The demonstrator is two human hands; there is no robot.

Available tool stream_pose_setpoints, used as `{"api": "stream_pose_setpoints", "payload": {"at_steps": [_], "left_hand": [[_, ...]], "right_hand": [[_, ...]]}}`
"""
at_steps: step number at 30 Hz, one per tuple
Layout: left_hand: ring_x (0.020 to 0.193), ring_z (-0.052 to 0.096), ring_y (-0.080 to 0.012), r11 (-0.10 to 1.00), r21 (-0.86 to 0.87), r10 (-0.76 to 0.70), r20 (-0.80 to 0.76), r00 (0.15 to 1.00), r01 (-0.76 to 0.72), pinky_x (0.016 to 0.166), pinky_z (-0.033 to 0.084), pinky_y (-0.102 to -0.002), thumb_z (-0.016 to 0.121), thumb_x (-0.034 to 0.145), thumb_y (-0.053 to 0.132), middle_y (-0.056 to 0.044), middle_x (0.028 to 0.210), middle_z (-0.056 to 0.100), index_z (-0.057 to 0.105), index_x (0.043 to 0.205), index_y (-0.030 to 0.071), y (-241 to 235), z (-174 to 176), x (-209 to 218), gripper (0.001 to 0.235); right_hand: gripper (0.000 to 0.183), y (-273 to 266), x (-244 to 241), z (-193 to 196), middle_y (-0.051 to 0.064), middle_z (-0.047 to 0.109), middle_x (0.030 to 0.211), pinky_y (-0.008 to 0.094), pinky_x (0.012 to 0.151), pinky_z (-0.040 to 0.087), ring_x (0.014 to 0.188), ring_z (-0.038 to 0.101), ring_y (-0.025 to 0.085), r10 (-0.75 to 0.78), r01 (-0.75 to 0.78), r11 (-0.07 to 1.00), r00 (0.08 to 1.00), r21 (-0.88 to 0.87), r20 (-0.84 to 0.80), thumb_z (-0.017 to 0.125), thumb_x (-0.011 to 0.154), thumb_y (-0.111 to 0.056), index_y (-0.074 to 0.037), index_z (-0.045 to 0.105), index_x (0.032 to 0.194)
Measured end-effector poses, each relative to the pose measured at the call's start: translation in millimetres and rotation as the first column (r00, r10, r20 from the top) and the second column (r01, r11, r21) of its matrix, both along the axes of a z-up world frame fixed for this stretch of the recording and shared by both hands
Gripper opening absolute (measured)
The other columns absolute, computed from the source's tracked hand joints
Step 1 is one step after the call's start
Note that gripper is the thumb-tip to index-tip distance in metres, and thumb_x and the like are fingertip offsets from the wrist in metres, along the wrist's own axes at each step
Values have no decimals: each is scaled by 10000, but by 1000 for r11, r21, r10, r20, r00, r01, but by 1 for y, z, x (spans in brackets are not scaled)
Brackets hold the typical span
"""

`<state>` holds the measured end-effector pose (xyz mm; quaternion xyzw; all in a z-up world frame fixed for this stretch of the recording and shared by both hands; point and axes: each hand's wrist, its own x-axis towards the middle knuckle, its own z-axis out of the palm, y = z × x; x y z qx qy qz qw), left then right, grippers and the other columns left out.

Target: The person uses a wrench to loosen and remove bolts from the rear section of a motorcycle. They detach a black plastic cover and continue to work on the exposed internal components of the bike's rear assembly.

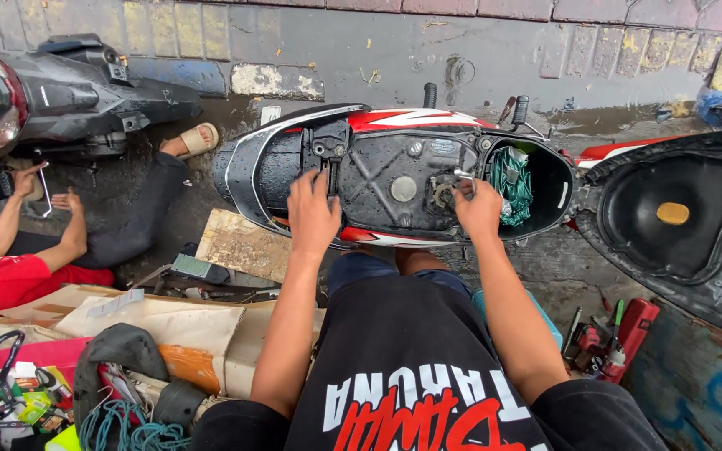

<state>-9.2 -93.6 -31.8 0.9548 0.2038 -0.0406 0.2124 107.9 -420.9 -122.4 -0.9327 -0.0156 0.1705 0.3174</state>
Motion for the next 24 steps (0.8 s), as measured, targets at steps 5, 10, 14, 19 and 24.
{"api": "stream_pose_setpoints", "payload": {"at_steps": [5,10,14,19,24], "left_hand": [[1294,522,-295,995,1,-97,-148,984,99,1008,495,-462,764,894,236,-149,1357,551,609,1356,63,-14,-22,-14,517],[1344,488,-312,996,-11,-94,-182,979,93,1073,457,-483,736,926,225,-173,1399,526,586,1383,39,-3,-9,-12,516],[1356,487,-319,998,-22,-53,-98,994,51,1092,446,-487,713,944,166,-180,1389,537,594,1372,21,12,7,-13,468],[1360,480,-308,999,-21,-49,15,999,49,1113,425,-486,668,976,126,-159,1369,538,598,1352,28,28,14,-12,395],[1356,484,-334,997,11,-82,141,987,81,1133,419,-505,634,1012,92,-177,1351,530,586,1325,-1,34,27,-5,330]], "right_hand": [[204,30,8,6,156,678,953,464,718,630,938,713,355,132,-132,991,991,-19,6,795,926,-121,9,702,1052],[230,50,13,4,176,666,994,477,701,656,928,724,359,258,-258,963,966,-77,-22,764,936,-122,17,677,1098],[262,56,13,12,200,644,1068,485,710,654,956,712,391,256,-257,965,966,-53,-22,683,981,-136,31,660,1182],[192,98,13,22,182,657,870,463,631,597,812,713,411,188,-197,979,974,60,124,728,915,-103,17,739,1066],[177,185,21,31,146,749,887,460,736,586,866,729,387,359,-454,844,873,284,330,831,845,-112,-73,756,1001]]}}
